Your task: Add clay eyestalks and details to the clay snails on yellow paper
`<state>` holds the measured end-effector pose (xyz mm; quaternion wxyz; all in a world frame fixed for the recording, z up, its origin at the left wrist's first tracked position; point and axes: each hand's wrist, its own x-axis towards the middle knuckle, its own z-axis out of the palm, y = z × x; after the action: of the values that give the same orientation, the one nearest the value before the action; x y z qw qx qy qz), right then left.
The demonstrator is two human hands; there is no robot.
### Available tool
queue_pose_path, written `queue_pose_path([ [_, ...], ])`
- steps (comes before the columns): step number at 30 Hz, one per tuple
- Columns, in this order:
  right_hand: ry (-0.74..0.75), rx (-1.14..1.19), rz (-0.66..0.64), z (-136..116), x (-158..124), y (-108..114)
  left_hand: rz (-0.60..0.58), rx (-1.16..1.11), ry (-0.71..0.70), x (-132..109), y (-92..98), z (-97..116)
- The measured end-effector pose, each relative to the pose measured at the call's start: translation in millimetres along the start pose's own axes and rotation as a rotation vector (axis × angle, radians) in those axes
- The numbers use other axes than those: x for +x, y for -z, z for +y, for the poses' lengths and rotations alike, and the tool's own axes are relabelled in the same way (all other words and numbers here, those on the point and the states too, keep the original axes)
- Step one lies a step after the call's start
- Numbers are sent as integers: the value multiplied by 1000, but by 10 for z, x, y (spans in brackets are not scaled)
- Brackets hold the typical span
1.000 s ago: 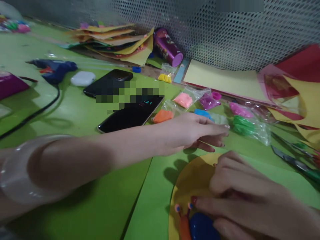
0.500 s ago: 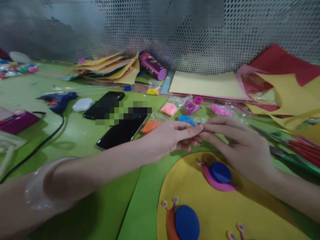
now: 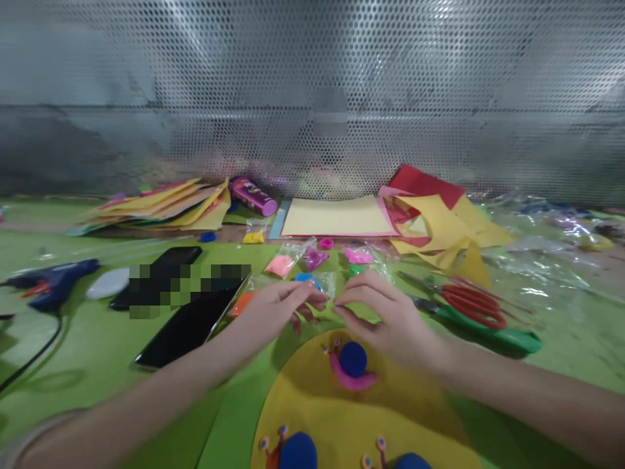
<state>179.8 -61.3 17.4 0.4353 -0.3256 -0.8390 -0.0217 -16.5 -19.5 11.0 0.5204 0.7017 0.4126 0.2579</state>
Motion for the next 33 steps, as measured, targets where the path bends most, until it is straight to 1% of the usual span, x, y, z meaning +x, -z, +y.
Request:
queue_pose_path([
  [3,-39,-25,19,68,-79,170,60,304,-160,115,121,78],
  [5,-92,-24,22,162,-117,209,50,478,-264,242,161,96],
  [8,-188,-3,-5,291,-133,158,-22,661,-332,437,124,64],
  [10,-249,9,-8,336,-131,92,-38,731,-355,523,63,24],
  [13,-308,34,20,340,-138,12,-5,753,-406,548,-18,-26],
  [17,-351,73,54,282,-170,-17,66,663,-504,434,-88,-34],
  [20,-351,100,71,230,-173,-4,157,595,-576,344,-142,-10],
  [22,-329,113,76,203,-166,3,193,576,-618,309,-178,0],
  [26,-277,122,91,185,-163,-4,183,591,-723,275,-233,-7],
  [29,-259,119,64,185,-170,-17,219,669,-827,246,-249,-9],
  [33,-265,102,48,171,-168,-34,243,714,-855,208,-258,12],
])
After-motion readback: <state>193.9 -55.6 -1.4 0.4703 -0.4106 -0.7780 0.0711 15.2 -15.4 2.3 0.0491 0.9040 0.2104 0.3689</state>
